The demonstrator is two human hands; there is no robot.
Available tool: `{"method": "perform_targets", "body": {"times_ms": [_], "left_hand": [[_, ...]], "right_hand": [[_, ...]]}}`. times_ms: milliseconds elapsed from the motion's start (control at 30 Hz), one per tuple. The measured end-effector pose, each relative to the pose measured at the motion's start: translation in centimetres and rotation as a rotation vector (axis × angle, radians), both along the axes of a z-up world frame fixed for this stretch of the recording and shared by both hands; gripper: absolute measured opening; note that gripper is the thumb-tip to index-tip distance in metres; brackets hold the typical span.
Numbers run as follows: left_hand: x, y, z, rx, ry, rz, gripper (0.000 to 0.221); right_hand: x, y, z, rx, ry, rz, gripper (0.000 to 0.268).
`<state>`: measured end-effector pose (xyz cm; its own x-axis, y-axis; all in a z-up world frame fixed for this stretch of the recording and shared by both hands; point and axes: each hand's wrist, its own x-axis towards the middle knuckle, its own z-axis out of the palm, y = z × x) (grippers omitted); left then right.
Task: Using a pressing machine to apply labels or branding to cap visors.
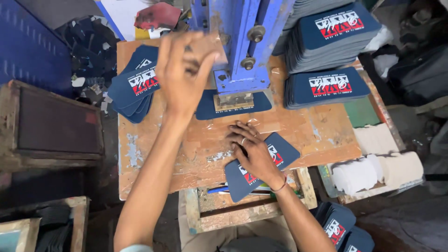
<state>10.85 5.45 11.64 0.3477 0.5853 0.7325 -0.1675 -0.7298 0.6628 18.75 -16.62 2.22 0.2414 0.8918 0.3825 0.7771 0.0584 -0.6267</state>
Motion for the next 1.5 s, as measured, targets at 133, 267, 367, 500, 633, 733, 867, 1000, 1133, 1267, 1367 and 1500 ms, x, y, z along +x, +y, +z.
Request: {"method": "perform_targets", "body": {"times_ms": [133, 267, 367, 500, 633, 733, 867, 1000, 1133, 1267, 1367, 1500], "left_hand": [[1.3, 1.3, -0.9, 0.194, -0.036, 0.148, 0.052], [0.1, 0.0, 0.1, 0.192, -0.057, 0.207, 0.07], [-1.1, 0.0, 0.3, 0.073, -0.106, 0.11, 0.082], [-5.1, 2.6, -7.8, -0.048, 0.597, 0.152, 0.027], [-8.5, 1.4, -10.2, 0.121, 0.751, 0.07, 0.02], [-9.0, 0.9, -10.3, 0.149, 0.585, -0.02, 0.027], [-8.5, 0.9, -9.9, 0.089, 0.591, -0.026, 0.022], [-7.7, 0.5, -11.6, 0.003, 0.638, 0.012, 0.013], [-8.3, -1.0, -12.0, 0.026, 0.622, 0.113, 0.012], [-8.6, -1.2, -11.7, 0.026, 0.542, 0.115, 0.011], [-8.6, -0.4, -11.4, 0.018, 0.523, 0.086, 0.012], [-8.4, 0.4, -11.3, 0.051, 0.532, 0.038, 0.013]], "right_hand": [[0.0, 0.0, 0.2, -0.004, 0.015, 0.0, 0.019], [-0.2, 0.0, 0.3, -0.005, 0.039, 0.004, 0.02], [0.1, 0.1, -0.1, -0.002, 0.036, -0.003, 0.02], [0.2, 0.0, -0.8, -0.013, 0.019, -0.01, 0.019], [-0.1, -0.1, -0.7, -0.004, 0.016, 0.001, 0.019], [-0.1, -0.1, -0.6, -0.011, 0.001, -0.003, 0.018], [-0.3, 0.0, -0.5, -0.027, -0.036, -0.007, 0.018], [-0.5, 0.0, -0.1, -0.026, -0.087, -0.022, 0.02], [-0.7, 1.4, 1.6, -0.051, -0.144, -0.009, 0.024], [-0.7, 4.1, 2.5, -0.054, -0.208, 0.012, 0.037], [-0.7, 6.9, 1.3, -0.137, -0.243, 0.011, 0.044], [-0.6, 8.2, 0.1, -0.214, -0.322, 0.017, 0.049]]}}
